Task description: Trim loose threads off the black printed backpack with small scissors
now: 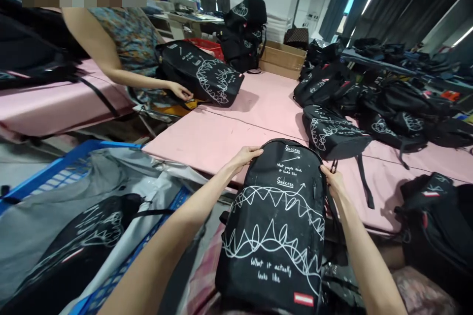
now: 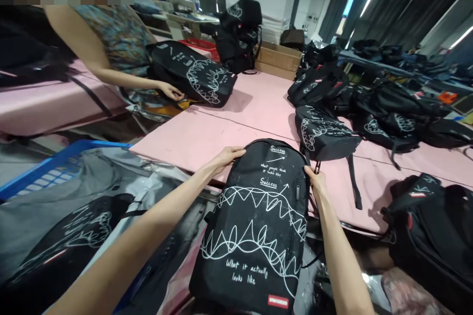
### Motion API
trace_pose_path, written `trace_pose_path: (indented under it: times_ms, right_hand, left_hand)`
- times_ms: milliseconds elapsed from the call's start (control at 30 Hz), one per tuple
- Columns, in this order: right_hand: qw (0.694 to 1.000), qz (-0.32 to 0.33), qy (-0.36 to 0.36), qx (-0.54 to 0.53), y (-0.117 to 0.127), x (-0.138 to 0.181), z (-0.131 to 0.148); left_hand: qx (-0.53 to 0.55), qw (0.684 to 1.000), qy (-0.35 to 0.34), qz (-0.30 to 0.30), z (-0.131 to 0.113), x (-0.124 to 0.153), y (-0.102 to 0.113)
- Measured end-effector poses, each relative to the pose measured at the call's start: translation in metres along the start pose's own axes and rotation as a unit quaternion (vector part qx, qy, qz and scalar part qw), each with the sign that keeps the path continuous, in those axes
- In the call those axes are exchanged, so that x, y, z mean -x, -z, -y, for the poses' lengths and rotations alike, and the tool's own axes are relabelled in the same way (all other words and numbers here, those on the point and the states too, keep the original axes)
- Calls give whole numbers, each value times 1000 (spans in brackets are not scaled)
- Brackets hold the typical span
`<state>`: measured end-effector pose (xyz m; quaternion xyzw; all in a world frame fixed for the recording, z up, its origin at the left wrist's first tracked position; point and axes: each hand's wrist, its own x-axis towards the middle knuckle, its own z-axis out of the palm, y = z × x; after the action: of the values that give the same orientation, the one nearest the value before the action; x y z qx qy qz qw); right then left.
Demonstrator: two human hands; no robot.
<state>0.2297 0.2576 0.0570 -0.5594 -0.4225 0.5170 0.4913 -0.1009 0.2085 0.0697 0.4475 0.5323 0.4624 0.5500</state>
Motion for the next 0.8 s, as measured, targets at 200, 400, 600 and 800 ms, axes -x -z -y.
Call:
trace_pose_path:
  times_ms: [200,400,600,800]
  right_hand:
    - [971,216,97,32,50,80,15]
    - [833,458,-35,308,72,158,-23]
    - [847,451,-41,278,67,154,-41]
    - [848,468,-39,247,73,148,-42]
  left_hand:
    - [-145,970,-152,119,3,89,21]
    - [-423,865,-208,171,62,164,16]
    - [-394,898,-137,138,48,159,15]
    - [-376,921,-105,-4,4,109,6]
